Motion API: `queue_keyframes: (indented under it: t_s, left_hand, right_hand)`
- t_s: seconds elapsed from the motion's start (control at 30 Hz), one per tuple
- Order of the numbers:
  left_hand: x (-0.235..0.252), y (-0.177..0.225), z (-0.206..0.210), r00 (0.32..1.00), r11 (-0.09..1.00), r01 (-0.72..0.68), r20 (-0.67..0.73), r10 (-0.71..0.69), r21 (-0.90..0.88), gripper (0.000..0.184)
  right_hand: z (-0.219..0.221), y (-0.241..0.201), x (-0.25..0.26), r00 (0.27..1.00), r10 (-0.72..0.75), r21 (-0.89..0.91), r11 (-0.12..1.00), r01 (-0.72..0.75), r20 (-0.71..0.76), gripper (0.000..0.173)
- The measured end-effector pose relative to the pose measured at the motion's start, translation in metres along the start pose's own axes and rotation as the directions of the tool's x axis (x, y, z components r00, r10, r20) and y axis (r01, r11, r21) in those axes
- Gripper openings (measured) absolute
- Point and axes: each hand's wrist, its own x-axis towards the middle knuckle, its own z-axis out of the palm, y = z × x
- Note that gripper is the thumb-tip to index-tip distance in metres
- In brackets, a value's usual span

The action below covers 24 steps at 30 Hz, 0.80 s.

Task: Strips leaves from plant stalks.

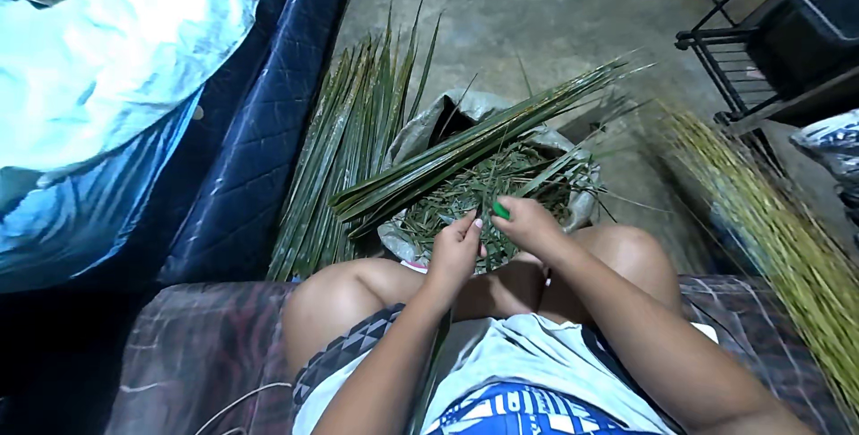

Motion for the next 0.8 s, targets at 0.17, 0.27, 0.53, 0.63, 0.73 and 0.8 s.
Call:
queue_keyframes:
  t_s: [0.17,0.27,0.53,0.63,0.73,0.8]
  left_hand:
    - [-0.001,0.004,-0.001,0.998,0.999,0.025,0.067,-0.022,-0.038,0.04]
    - [-0.001,0.004,-0.001,0.997,0.997,0.028,0.069,-0.023,-0.072,0.04]
    - [0.001,0.0,-0.002,0.999,0.994,0.025,0.05,-0.02,-0.109,0.027]
    - [0.003,0.0,-0.002,0.999,0.995,0.009,0.049,-0.004,-0.098,0.029]
    - [0.004,0.002,-0.004,0.999,0.996,0.0,0.033,0.003,-0.087,0.029]
    - [0.003,0.002,-0.006,1.0,0.995,-0.01,0.018,0.011,-0.104,0.029]
  right_hand:
    - [-0.012,0.01,0.019,0.984,0.088,-0.044,0.994,-0.096,-0.154,0.028]
    - [-0.024,0.023,0.031,0.946,0.157,0.069,0.987,-0.143,-0.283,0.026]
    - [0.008,-0.006,-0.008,0.994,-0.092,-0.036,0.995,0.094,0.054,0.032]
    - [0.004,-0.008,-0.003,0.996,-0.074,-0.138,0.987,0.081,0.057,0.03]
    - [0.003,-0.01,0.002,0.996,-0.086,-0.184,0.979,0.087,0.013,0.028]
    - [0.003,-0.012,0.004,0.997,-0.08,-0.187,0.98,0.074,-0.024,0.028]
